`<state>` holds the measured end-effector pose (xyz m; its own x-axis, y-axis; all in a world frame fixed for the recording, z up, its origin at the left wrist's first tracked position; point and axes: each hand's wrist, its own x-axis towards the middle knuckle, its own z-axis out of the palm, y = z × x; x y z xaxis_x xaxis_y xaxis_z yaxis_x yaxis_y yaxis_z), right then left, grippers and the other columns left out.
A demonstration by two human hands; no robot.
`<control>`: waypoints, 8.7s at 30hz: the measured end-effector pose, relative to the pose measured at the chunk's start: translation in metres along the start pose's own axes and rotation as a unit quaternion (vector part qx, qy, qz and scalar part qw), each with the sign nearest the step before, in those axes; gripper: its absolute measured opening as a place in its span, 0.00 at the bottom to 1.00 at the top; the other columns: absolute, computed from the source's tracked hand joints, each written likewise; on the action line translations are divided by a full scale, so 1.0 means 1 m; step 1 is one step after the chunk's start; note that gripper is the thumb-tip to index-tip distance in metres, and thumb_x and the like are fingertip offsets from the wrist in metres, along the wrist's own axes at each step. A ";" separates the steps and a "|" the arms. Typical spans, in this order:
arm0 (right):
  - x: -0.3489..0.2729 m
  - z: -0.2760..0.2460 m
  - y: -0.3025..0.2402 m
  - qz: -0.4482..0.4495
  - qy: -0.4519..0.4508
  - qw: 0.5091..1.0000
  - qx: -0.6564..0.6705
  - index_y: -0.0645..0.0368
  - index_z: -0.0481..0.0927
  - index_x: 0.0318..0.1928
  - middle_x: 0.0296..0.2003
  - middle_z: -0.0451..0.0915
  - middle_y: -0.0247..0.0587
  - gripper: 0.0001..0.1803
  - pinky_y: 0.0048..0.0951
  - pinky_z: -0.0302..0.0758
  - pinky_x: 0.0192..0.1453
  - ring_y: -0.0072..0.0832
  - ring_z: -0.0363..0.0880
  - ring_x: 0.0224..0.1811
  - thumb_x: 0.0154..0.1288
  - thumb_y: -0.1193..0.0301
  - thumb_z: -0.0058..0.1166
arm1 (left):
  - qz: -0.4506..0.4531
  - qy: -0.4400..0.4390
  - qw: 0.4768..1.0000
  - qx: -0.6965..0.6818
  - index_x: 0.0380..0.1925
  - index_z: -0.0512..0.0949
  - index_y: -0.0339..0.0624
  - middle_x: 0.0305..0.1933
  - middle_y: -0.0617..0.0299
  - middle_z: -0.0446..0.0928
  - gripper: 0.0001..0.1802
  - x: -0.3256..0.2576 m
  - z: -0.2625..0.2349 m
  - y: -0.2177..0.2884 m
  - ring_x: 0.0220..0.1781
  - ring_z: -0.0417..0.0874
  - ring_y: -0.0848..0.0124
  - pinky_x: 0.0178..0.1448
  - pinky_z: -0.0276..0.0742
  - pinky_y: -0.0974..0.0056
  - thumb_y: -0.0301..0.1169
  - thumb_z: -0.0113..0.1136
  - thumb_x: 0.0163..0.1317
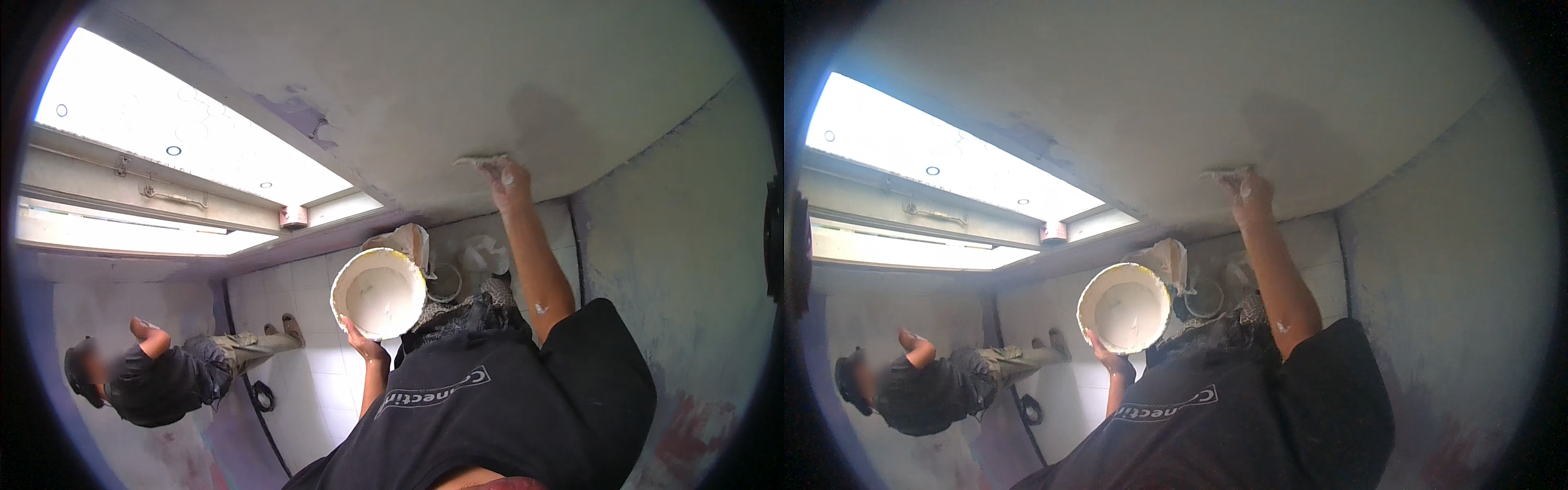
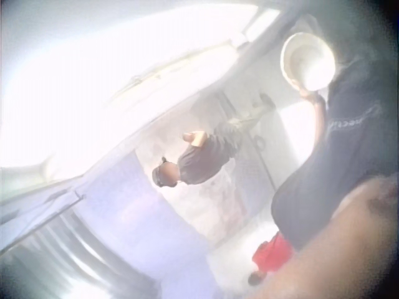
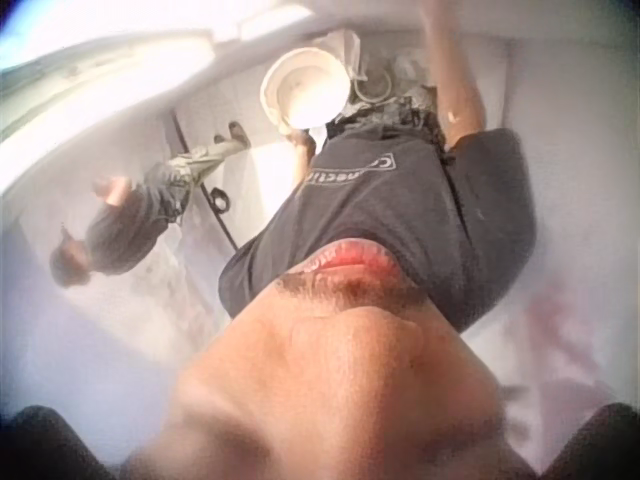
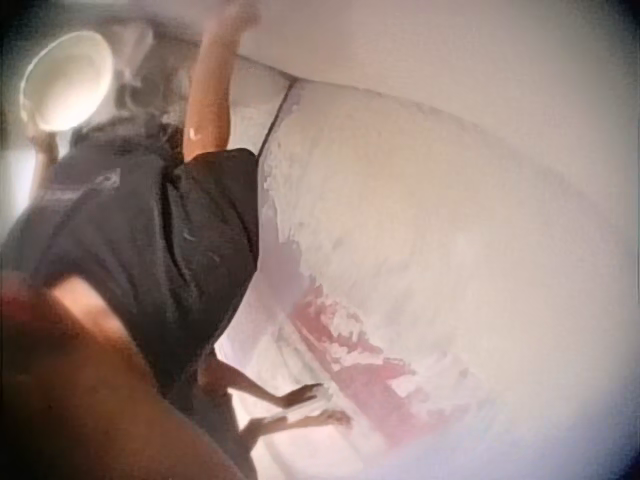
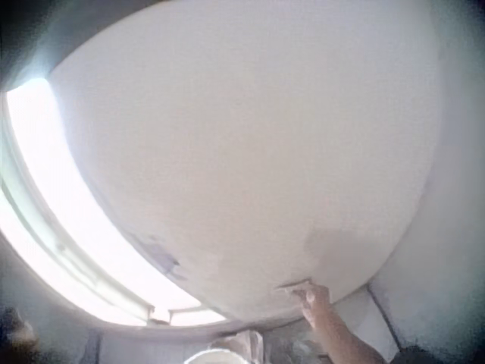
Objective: The person applies white plaster to a ceiling using a trowel and a bucket. They repeatedly scoop plaster from the bucket and spread it across the ceiling surface in smooth strokes. Another person is visible in the background performing a similar task on a different section.
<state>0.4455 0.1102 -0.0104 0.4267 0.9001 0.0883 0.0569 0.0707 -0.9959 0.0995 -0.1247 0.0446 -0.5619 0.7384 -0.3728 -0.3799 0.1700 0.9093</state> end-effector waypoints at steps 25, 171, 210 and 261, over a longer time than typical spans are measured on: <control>-0.095 0.044 0.030 0.365 -0.113 0.914 0.139 0.66 0.74 0.49 0.47 0.78 0.50 0.20 0.39 0.73 0.59 0.41 0.76 0.53 0.64 0.62 0.51 | 0.029 -0.053 0.998 -0.017 0.58 0.66 0.31 0.53 0.53 0.73 0.34 0.025 0.032 0.003 0.52 0.77 0.64 0.54 0.73 0.63 0.54 0.38 0.70; -0.072 -0.184 0.146 0.416 -0.035 0.826 0.379 0.64 0.71 0.51 0.47 0.75 0.44 0.14 0.38 0.73 0.57 0.35 0.74 0.50 0.67 0.72 0.46 | -0.291 -0.027 0.950 -0.110 0.57 0.62 0.37 0.55 0.46 0.65 0.37 -0.040 0.074 -0.126 0.55 0.69 0.49 0.56 0.75 0.44 0.39 0.52 0.43; -0.053 -0.131 0.269 0.421 0.097 0.844 0.317 0.65 0.72 0.50 0.46 0.75 0.45 0.17 0.37 0.77 0.52 0.36 0.78 0.46 0.59 0.78 0.55 | -0.245 0.046 0.962 0.110 0.54 0.64 0.44 0.52 0.54 0.69 0.32 -0.059 0.101 -0.050 0.53 0.74 0.55 0.56 0.72 0.50 0.39 0.53 0.46; -0.063 -0.201 0.045 0.208 -0.014 0.904 0.374 0.61 0.69 0.56 0.50 0.75 0.42 0.25 0.36 0.76 0.55 0.33 0.77 0.50 0.59 0.71 0.57 | -0.233 0.027 0.967 0.099 0.51 0.67 0.44 0.51 0.57 0.71 0.30 -0.050 0.088 -0.044 0.53 0.74 0.60 0.55 0.71 0.51 0.39 0.54 0.43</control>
<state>0.6025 -0.0299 -0.0565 0.2462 0.9257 -0.2872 -0.7342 -0.0153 -0.6787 0.2089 -0.1112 0.0398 -0.4029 0.5168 -0.7554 -0.4568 0.6016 0.6553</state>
